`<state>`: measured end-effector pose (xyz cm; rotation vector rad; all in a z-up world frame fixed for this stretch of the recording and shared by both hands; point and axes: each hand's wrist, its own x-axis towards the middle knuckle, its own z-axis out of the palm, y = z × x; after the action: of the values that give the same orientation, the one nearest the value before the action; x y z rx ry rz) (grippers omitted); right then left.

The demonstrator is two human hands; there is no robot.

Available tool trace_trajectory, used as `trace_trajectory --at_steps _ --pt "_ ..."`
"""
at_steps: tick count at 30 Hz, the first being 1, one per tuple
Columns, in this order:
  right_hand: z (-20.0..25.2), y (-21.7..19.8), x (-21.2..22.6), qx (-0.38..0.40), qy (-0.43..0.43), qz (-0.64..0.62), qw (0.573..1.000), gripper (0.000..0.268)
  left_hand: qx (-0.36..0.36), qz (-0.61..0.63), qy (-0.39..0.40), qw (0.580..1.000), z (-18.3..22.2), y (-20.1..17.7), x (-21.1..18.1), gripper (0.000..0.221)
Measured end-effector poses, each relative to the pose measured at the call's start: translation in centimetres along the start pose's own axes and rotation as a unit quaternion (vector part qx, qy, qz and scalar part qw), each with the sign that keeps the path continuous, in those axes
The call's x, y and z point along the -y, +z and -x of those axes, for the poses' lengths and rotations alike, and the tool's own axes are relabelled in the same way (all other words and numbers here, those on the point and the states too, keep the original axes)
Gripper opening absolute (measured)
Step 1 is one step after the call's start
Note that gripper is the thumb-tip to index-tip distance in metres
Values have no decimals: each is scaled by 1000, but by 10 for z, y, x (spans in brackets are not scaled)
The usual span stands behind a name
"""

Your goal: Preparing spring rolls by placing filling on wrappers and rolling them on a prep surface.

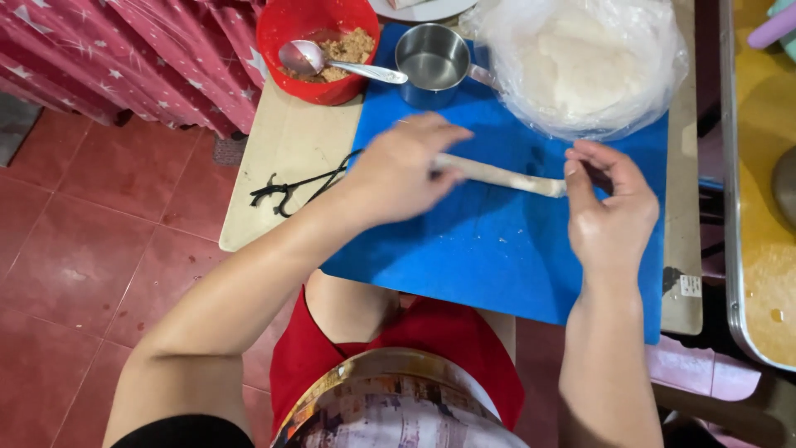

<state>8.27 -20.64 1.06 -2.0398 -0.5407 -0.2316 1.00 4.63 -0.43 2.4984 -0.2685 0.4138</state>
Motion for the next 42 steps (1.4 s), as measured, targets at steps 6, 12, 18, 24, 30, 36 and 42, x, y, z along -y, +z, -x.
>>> trace_trajectory --at_steps 6,12,18,24,30,36,42 --pt "2 0 -7 -10 -66 33 997 22 206 -104 20 973 -58 41 -19 58" --pt "-3 5 -31 -37 -27 -86 995 26 253 -79 -15 964 -70 42 -19 15" --pt "-6 11 -31 -101 23 -222 970 24 230 94 -85 965 -69 32 -6 26" --pt "0 16 -32 7 102 -273 957 45 221 243 -88 941 -63 -6 -23 34" --pt "-2 12 -31 36 97 -323 941 33 228 238 -88 940 -58 -6 -22 38" --pt "-3 12 -27 26 74 -326 942 29 263 233 -62 934 -62 10 -29 48" --pt "-1 6 -21 36 86 -392 915 37 250 362 -135 888 -57 6 -32 32"
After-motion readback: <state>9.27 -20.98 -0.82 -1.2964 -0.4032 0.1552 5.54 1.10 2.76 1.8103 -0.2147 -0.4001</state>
